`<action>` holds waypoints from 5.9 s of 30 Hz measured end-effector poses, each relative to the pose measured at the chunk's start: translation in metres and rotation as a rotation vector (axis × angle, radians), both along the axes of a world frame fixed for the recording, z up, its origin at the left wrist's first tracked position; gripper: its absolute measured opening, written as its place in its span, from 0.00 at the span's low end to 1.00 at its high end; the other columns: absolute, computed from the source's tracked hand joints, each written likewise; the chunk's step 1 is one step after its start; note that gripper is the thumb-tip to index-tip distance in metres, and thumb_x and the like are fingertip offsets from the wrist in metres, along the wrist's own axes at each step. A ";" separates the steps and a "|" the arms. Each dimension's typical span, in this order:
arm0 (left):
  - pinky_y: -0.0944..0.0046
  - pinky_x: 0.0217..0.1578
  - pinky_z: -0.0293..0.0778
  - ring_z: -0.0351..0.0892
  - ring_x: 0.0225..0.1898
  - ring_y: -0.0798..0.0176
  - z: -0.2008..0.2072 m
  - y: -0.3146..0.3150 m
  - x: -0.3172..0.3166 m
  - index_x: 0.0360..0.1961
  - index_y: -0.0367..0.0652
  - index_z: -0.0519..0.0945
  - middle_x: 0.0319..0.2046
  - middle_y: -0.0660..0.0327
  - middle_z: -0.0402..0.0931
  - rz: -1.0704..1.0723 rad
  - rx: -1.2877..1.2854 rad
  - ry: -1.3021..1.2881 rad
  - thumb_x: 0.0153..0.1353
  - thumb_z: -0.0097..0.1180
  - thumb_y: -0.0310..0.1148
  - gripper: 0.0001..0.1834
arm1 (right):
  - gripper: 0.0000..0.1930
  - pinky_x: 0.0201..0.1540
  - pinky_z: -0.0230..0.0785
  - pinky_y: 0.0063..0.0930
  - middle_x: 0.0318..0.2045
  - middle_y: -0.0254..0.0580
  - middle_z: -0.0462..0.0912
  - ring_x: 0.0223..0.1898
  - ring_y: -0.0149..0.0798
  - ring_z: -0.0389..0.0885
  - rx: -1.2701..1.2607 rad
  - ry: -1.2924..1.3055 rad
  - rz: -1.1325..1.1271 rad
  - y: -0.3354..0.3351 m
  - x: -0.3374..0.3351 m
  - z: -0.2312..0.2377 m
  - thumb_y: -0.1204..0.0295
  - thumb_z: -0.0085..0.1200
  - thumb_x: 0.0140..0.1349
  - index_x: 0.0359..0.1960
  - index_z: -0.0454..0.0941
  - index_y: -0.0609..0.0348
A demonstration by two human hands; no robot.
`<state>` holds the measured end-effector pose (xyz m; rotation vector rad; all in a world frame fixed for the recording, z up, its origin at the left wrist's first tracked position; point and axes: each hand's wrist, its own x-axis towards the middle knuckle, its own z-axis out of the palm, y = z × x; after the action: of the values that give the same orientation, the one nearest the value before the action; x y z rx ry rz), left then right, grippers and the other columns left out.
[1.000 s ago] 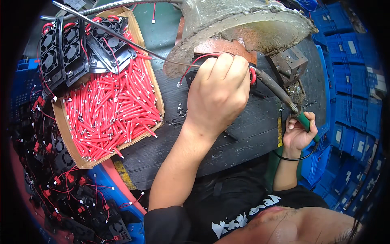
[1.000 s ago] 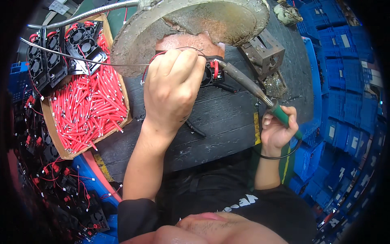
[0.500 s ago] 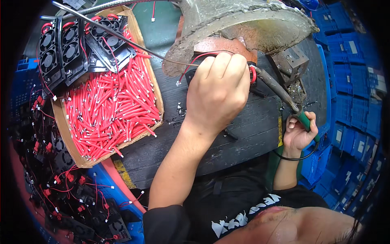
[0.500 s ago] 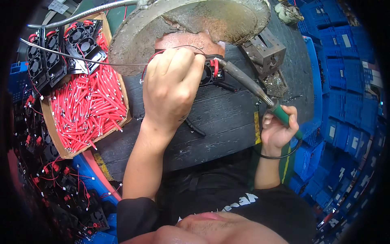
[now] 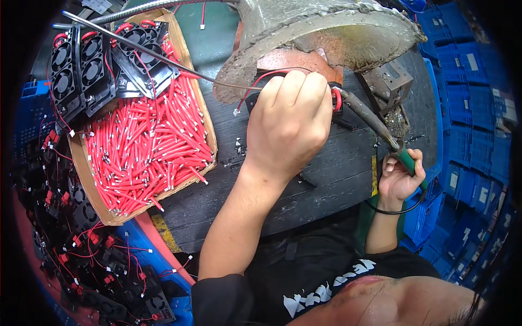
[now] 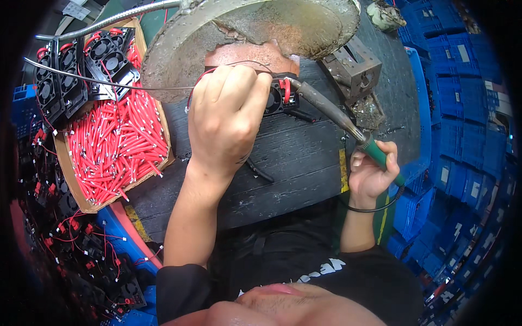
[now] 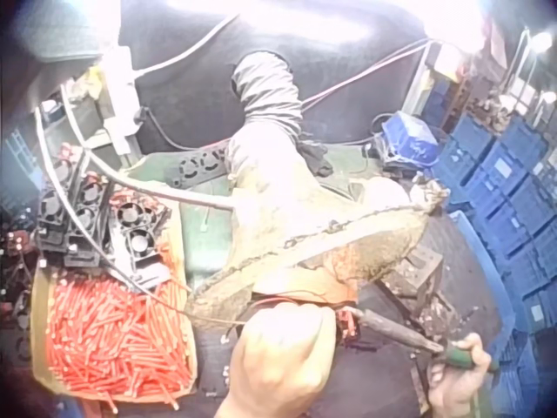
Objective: Soldering wires onto small electronic fan units at a factory workbench.
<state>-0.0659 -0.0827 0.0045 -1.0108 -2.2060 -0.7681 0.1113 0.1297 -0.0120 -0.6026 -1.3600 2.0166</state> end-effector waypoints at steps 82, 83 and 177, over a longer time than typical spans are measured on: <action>0.73 0.26 0.69 0.74 0.25 0.74 0.075 -0.034 0.032 0.41 0.40 0.82 0.30 0.62 0.78 0.336 0.010 -0.966 0.65 0.56 0.31 0.08 | 0.19 0.23 0.69 0.25 0.31 0.52 0.82 0.26 0.40 0.80 -0.148 0.219 0.110 0.019 0.013 -0.014 0.57 0.43 0.62 0.40 0.73 0.62; 0.68 0.30 0.72 0.76 0.27 0.68 0.075 -0.033 0.032 0.42 0.41 0.82 0.29 0.59 0.78 0.362 -0.186 -0.746 0.63 0.57 0.31 0.08 | 0.19 0.23 0.70 0.24 0.30 0.52 0.82 0.26 0.39 0.80 -0.124 0.234 0.142 0.020 0.013 -0.015 0.57 0.42 0.63 0.40 0.73 0.63; 0.59 0.36 0.74 0.81 0.30 0.56 0.093 -0.167 -0.026 0.35 0.37 0.85 0.27 0.56 0.82 0.876 0.113 -0.153 0.42 0.72 0.56 0.31 | 0.18 0.25 0.71 0.24 0.27 0.51 0.81 0.24 0.34 0.79 0.129 0.073 -0.048 0.046 0.023 0.034 0.62 0.42 0.67 0.44 0.74 0.67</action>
<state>-0.0924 -0.2498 0.0979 0.1192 -2.3698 -0.5419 0.1347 0.1760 0.0219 -0.4942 -1.4064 1.8778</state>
